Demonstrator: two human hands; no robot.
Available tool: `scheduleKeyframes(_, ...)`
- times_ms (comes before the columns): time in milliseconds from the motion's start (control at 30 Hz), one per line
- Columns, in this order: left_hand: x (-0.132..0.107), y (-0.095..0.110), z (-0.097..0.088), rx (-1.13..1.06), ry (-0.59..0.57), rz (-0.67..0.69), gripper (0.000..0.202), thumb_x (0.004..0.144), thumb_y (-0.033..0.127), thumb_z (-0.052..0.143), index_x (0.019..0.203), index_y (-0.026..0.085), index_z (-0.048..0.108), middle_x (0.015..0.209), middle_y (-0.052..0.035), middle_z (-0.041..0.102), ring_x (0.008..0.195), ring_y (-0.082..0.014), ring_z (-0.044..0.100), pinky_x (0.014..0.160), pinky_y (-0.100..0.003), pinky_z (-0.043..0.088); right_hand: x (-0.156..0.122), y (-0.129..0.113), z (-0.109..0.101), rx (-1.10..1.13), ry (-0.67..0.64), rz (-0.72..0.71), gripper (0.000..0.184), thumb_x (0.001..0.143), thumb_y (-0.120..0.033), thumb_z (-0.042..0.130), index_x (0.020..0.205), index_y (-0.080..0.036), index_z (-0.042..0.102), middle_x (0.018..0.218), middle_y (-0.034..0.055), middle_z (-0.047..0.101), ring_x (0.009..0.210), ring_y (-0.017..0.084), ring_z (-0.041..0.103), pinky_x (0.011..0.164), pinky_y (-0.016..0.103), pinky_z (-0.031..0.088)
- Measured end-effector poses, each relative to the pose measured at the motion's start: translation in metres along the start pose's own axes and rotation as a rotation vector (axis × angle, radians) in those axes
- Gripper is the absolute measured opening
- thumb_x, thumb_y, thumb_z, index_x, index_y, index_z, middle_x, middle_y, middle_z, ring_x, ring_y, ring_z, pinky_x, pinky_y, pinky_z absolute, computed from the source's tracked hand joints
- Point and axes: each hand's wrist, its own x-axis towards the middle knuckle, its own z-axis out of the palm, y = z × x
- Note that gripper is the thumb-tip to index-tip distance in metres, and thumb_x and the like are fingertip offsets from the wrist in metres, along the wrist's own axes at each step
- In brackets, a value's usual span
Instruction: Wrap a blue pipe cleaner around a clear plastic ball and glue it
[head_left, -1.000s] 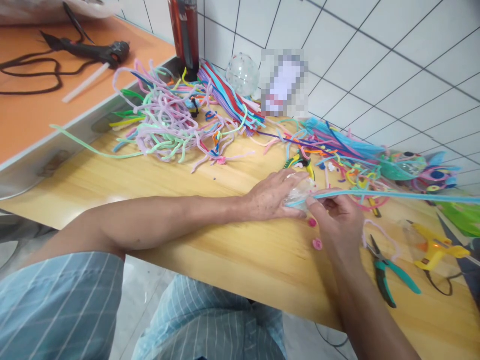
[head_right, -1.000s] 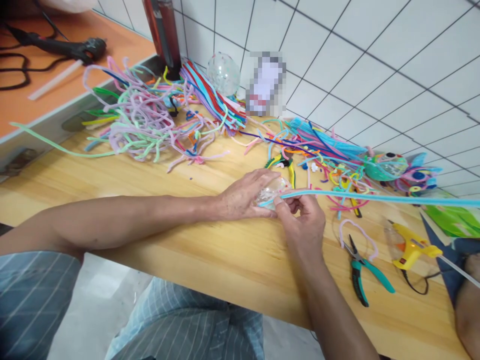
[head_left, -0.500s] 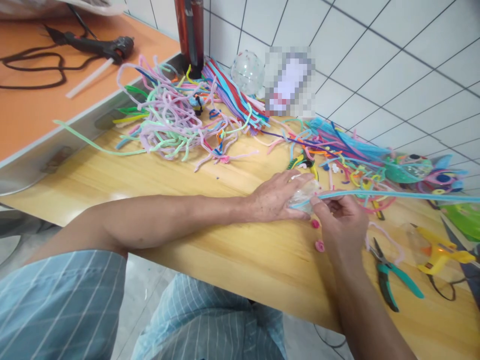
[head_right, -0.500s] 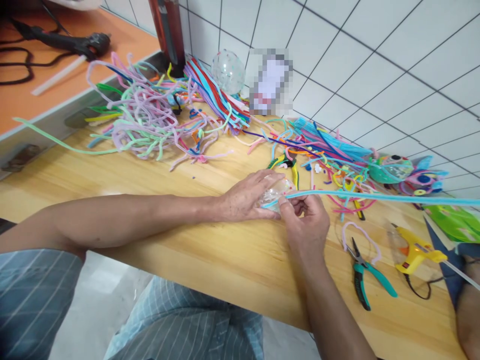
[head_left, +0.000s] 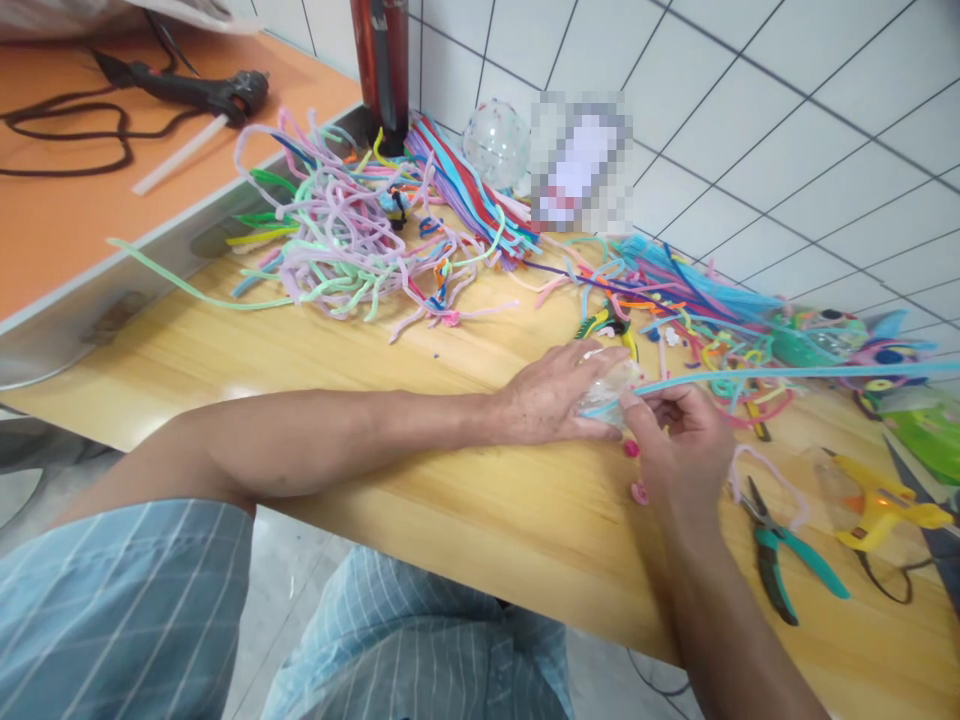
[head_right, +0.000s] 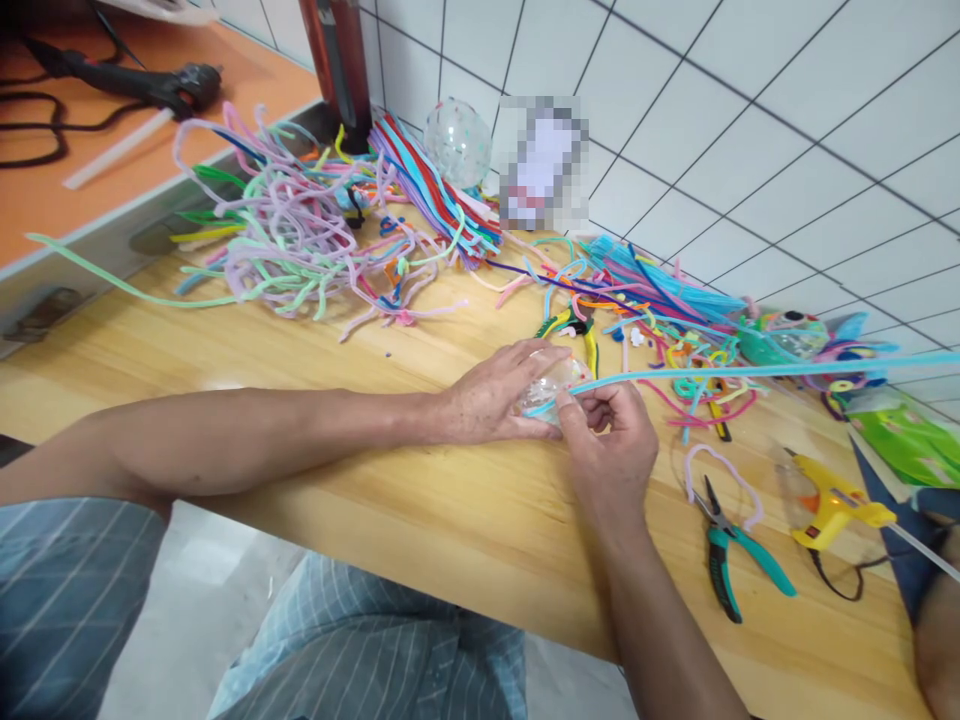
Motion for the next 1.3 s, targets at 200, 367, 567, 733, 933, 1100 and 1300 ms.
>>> scheduleKeyframes(200,0.001,0.002,-0.001,-0.007,-0.002,-0.02,0.083,0.089,0.059,0.079,0.156,0.024,0.046,0.159,-0.0214,0.055,0.154,-0.04,0.05,0.125,-0.062,0.045,-0.004,0.004,-0.002,-0.016,-0.025,-0.053,0.02,0.082,-0.042,0.075,0.086,-0.027,0.063,0.078,-0.0029,0.06,0.069,0.017,0.053,0.07,0.036,0.046)
scheduleKeyframes(367,0.001,0.003,-0.001,0.014,0.0,-0.018,0.075,0.092,0.051,0.075,0.155,0.023,0.047,0.158,-0.0198,0.056,0.152,-0.0388,0.052,0.126,-0.061,0.046,-0.007,0.01,0.0,-0.109,0.016,-0.168,0.029,0.077,-0.041,0.077,0.093,-0.026,0.059,0.085,-0.0019,0.059,0.071,0.017,0.051,0.072,0.037,0.047)
scheduleKeyframes(567,0.001,0.003,-0.001,0.029,-0.004,-0.009,0.07,0.094,0.046,0.07,0.155,0.022,0.045,0.158,-0.0197,0.056,0.152,-0.0388,0.051,0.125,-0.061,0.046,-0.011,0.013,0.008,-0.164,0.088,-0.188,0.043,0.074,-0.041,0.078,0.106,-0.025,0.054,0.095,0.0005,0.058,0.078,0.019,0.053,0.074,0.039,0.048)
scheduleKeyframes(733,0.0,0.002,-0.001,0.042,-0.023,-0.015,0.074,0.092,0.042,0.071,0.157,0.022,0.043,0.159,-0.0191,0.055,0.148,-0.039,0.054,0.124,-0.06,0.047,-0.013,0.018,0.009,-0.258,0.096,-0.3,0.051,0.075,-0.041,0.078,0.114,-0.026,0.051,0.1,0.0023,0.054,0.085,0.022,0.055,0.081,0.045,0.05)
scheduleKeyframes(933,-0.001,-0.001,0.001,0.058,-0.031,-0.006,0.084,0.086,0.037,0.077,0.159,0.02,0.041,0.16,-0.0208,0.053,0.15,-0.0397,0.052,0.127,-0.058,0.045,-0.013,0.027,0.008,-0.338,0.093,-0.443,0.057,0.077,-0.041,0.077,0.124,-0.026,0.048,0.12,0.0113,0.058,0.114,0.034,0.058,0.097,0.056,0.05)
scheduleKeyframes(1100,0.0,0.001,-0.002,0.042,-0.035,0.009,0.077,0.09,0.037,0.07,0.158,0.018,0.04,0.162,-0.0228,0.051,0.154,-0.0395,0.049,0.127,-0.06,0.044,-0.011,0.035,0.012,-0.295,0.102,-0.445,0.058,0.078,-0.04,0.076,0.127,-0.025,0.049,0.127,0.0123,0.058,0.12,0.034,0.058,0.096,0.056,0.051)
scheduleKeyframes(1300,-0.001,0.004,-0.004,0.024,-0.03,0.008,0.075,0.093,0.04,0.069,0.158,0.016,0.042,0.16,-0.0245,0.052,0.153,-0.0401,0.05,0.127,-0.061,0.044,-0.011,0.036,0.014,-0.26,0.108,-0.489,0.052,0.083,-0.034,0.074,0.13,-0.025,0.052,0.125,0.0112,0.059,0.119,0.033,0.058,0.095,0.053,0.051)
